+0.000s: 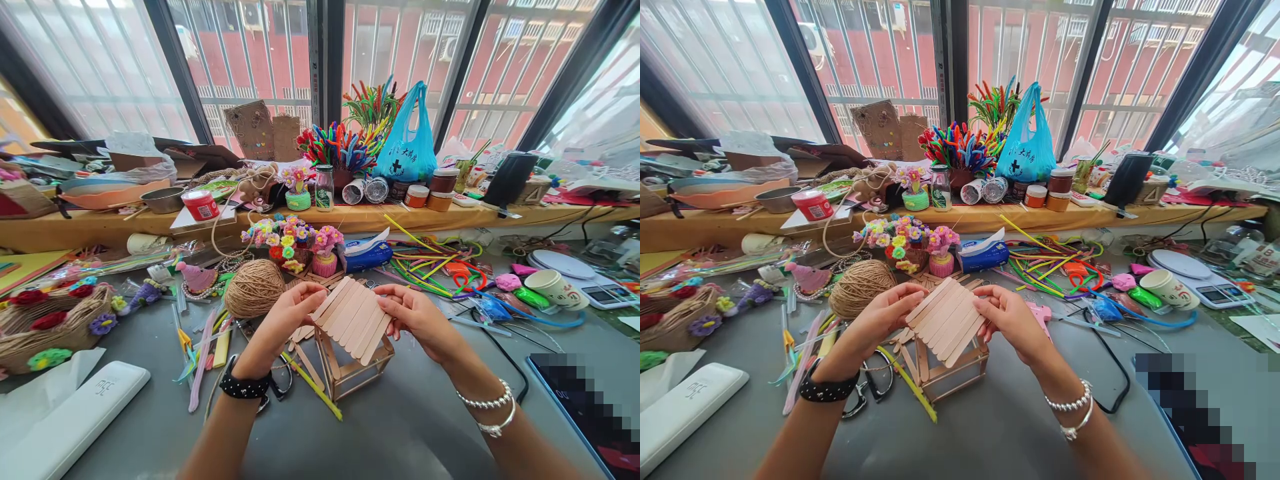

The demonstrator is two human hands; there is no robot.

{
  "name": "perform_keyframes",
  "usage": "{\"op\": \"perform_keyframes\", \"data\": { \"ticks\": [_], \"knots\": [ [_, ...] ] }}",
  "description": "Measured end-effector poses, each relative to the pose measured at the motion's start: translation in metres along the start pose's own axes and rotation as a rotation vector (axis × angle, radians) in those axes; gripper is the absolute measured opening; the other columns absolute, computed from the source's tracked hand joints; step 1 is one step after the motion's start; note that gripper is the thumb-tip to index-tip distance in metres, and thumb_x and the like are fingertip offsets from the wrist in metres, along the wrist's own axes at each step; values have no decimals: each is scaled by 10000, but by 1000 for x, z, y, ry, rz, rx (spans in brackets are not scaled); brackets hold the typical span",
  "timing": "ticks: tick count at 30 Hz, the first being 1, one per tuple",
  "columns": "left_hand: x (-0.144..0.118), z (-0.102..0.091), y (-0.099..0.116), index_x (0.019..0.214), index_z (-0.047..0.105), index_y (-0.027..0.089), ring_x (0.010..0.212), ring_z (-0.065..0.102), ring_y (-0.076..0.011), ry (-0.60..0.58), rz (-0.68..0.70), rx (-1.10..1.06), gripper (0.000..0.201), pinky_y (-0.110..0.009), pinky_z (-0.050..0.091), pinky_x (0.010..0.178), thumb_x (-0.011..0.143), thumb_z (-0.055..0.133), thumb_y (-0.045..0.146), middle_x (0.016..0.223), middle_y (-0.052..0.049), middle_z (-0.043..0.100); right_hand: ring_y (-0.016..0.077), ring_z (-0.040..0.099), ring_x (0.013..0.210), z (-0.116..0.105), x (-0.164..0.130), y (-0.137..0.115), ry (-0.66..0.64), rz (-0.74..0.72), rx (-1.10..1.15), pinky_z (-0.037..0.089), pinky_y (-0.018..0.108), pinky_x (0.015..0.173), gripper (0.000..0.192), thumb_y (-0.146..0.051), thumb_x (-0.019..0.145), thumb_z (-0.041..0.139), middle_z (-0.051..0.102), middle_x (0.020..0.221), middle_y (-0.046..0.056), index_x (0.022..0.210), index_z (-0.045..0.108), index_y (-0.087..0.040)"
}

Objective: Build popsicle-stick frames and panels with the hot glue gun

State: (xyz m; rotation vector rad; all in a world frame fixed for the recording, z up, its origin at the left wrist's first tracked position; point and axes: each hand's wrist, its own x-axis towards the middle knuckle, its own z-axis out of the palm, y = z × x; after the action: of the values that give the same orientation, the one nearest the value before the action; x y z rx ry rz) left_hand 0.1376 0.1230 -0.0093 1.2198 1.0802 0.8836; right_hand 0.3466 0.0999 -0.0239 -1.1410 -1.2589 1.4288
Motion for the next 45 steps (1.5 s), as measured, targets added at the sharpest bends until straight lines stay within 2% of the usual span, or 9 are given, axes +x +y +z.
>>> {"op": "perform_keyframes", "data": {
  "ticks": [3, 6, 11, 15, 23, 30, 37, 45],
  "knots": [
    [-3, 3, 1, 844, 571, 146, 627, 492, -83, -38, -50, 6, 308, -167, 400, 524, 662, 628, 389, 726, 19, 535, 48, 498, 411, 1, -2, -2, -6, 3, 6, 387, 154, 360, 334, -373, 705, 599, 537, 582, -45, 931, 509, -143],
    [-5, 6, 1, 922, 586, 153, 629, 514, -100, -142, -114, -10, 367, -187, 414, 536, 686, 599, 433, 715, 7, 561, 45, 491, 402, 2, -5, -4, -30, 3, 16, 383, 152, 361, 311, -360, 719, 589, 535, 577, -44, 931, 514, -145],
    [-5, 8, -3, 1059, 569, 185, 691, 548, -116, -329, -138, -100, 401, -189, 418, 565, 725, 580, 408, 841, -28, 623, 33, 464, 394, 3, -7, -7, -58, -19, -7, 336, 143, 341, 292, -356, 728, 580, 522, 591, -44, 927, 533, -148],
    [-3, 10, -7, 1130, 526, 187, 744, 565, -139, -422, -116, -159, 464, -202, 419, 601, 704, 623, 344, 920, -52, 628, 21, 434, 398, 1, -7, -8, -48, -29, -40, 300, 136, 337, 290, -354, 739, 566, 514, 602, -39, 934, 547, -140],
    [-2, 13, -9, 1164, 490, 160, 778, 565, -152, -403, -85, -196, 493, -209, 413, 628, 710, 628, 292, 967, -78, 617, 25, 408, 405, 0, -4, -5, -3, -42, -39, 269, 134, 332, 316, -370, 722, 580, 479, 585, -51, 940, 531, -147],
    [-5, 18, -6, 1144, 501, 182, 710, 569, -133, -359, -96, -210, 507, -199, 411, 578, 683, 646, 336, 926, -55, 628, 29, 380, 398, 2, -5, -5, 30, -48, -53, 257, 143, 323, 326, -397, 716, 571, 467, 590, -47, 927, 526, -153],
    [-7, 24, -4, 1104, 494, 146, 713, 563, -132, -325, -93, -216, 565, -206, 417, 602, 602, 715, 279, 917, -56, 620, 28, 371, 407, 0, -5, -5, 9, -72, -68, 255, 145, 329, 306, -381, 724, 569, 442, 592, -56, 932, 530, -160],
    [-7, 23, -3, 1135, 481, 161, 728, 561, -134, -337, -84, -193, 557, -203, 407, 598, 634, 689, 286, 943, -56, 615, 33, 405, 379, 0, -4, -4, 9, -103, -107, 273, 142, 302, 295, -393, 737, 557, 451, 564, -68, 918, 515, -163]
  ]
}}
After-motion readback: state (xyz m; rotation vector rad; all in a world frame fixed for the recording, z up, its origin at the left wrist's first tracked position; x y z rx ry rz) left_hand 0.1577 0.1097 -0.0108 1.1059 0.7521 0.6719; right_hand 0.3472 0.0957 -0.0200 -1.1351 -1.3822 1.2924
